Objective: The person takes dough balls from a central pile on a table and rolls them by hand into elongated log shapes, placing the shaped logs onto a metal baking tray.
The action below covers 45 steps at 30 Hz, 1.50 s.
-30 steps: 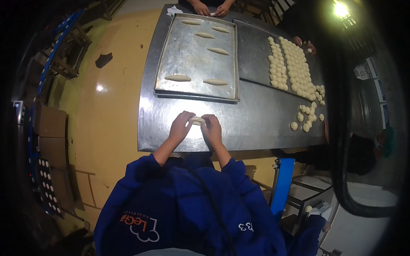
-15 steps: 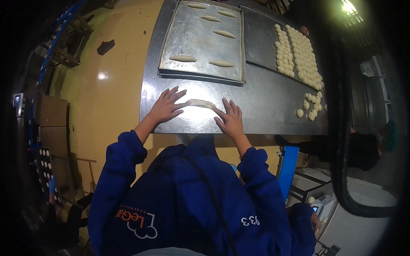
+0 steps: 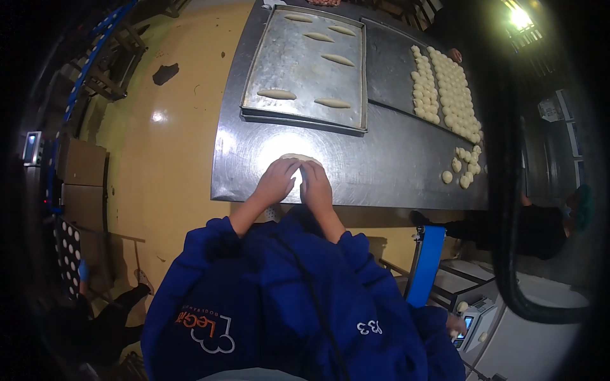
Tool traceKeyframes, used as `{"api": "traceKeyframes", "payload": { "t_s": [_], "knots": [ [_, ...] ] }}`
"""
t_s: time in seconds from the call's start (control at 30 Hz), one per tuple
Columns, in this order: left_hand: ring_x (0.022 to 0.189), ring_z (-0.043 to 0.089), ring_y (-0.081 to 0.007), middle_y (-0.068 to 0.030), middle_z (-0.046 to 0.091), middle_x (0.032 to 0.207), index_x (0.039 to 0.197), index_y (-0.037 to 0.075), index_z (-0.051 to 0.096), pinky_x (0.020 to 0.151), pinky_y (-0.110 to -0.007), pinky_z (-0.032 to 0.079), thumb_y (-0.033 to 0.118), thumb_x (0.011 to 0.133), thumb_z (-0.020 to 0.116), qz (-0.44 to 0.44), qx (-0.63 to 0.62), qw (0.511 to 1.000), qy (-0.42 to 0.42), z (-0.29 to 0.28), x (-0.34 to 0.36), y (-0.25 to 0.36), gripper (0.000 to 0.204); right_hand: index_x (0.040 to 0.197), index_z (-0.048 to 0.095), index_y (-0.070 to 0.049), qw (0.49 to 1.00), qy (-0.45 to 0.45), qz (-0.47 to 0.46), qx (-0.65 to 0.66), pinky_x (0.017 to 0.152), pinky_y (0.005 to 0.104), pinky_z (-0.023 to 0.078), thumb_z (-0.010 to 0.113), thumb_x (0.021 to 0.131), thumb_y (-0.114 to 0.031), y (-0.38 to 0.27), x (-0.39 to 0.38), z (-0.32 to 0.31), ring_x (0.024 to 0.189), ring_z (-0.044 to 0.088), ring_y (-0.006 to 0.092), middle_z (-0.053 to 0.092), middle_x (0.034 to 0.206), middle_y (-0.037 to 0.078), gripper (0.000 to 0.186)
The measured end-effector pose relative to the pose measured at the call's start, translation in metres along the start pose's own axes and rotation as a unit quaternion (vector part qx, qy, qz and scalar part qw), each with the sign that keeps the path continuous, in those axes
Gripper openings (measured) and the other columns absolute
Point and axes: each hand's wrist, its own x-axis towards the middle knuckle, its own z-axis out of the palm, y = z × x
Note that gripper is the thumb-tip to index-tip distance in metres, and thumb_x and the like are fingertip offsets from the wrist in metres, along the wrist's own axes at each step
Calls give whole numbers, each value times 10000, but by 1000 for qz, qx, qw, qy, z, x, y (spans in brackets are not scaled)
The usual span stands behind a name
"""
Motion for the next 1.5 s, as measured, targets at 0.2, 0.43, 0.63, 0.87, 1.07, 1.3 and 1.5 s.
{"api": "traceKeyframes", "payload": {
  "t_s": [0.2, 0.43, 0.63, 0.87, 1.07, 1.3, 1.5],
  "knots": [
    [1237, 547, -259, -120, 605, 1283, 1305, 6, 565, 1105, -428, 397, 131, 872, 600, 13, 89, 995, -41, 5, -17, 5, 452, 1229, 617, -40, 996, -40, -23, -82, 945, 414, 508, 623, 786, -3, 9, -27, 10, 1140, 604, 329, 619, 1214, 176, 445],
    [1083, 651, -257, -112, 658, 1146, 1185, 75, 676, 949, -373, 515, 80, 894, 606, -113, -95, 982, -118, -41, 18, 5, 299, 1216, 624, -37, 999, -35, -9, -7, 990, 447, 470, 631, 781, 0, 35, -8, -24, 1178, 565, 365, 629, 1191, 166, 437],
    [1016, 688, -221, -98, 691, 1040, 1203, 21, 657, 924, -325, 529, 1, 923, 562, -191, -383, 904, -17, -14, 74, -31, 296, 1475, 413, -26, 895, -37, 207, 393, 950, 330, 518, 584, 920, 5, 67, 48, -2, 1091, 643, 223, 660, 1176, 180, 581],
    [1003, 685, -177, -127, 697, 1045, 1231, -32, 578, 908, -303, 551, 22, 894, 662, -242, -393, 878, -128, -14, 62, -39, 351, 1530, 317, -8, 846, -156, 229, 455, 916, 304, 545, 657, 913, -4, 73, 47, 9, 1029, 670, 195, 672, 1125, 178, 704],
    [1010, 694, -204, -129, 703, 1055, 1193, -14, 591, 932, -324, 552, 66, 821, 771, -202, -324, 908, -173, -32, 43, -23, 421, 1535, 341, -39, 881, -230, 196, 363, 922, 289, 538, 733, 841, 27, 48, 41, -16, 1022, 655, 173, 667, 1097, 122, 800],
    [1005, 702, -198, -111, 714, 1051, 1162, 18, 618, 917, -320, 559, 22, 783, 781, -195, -316, 902, -219, -38, 12, -9, 412, 1532, 371, -66, 891, -295, 164, 304, 902, 313, 556, 816, 754, -19, 36, 16, -26, 978, 692, 185, 707, 1053, 114, 898],
    [1025, 681, -175, -98, 672, 1126, 1237, 23, 591, 926, -317, 563, -40, 771, 760, -234, -413, 848, -236, -40, 18, -15, 499, 1534, 369, -61, 863, -297, 215, 349, 865, 302, 565, 789, 770, 36, 26, 19, -39, 936, 691, 178, 710, 1016, 114, 877]
  ]
}}
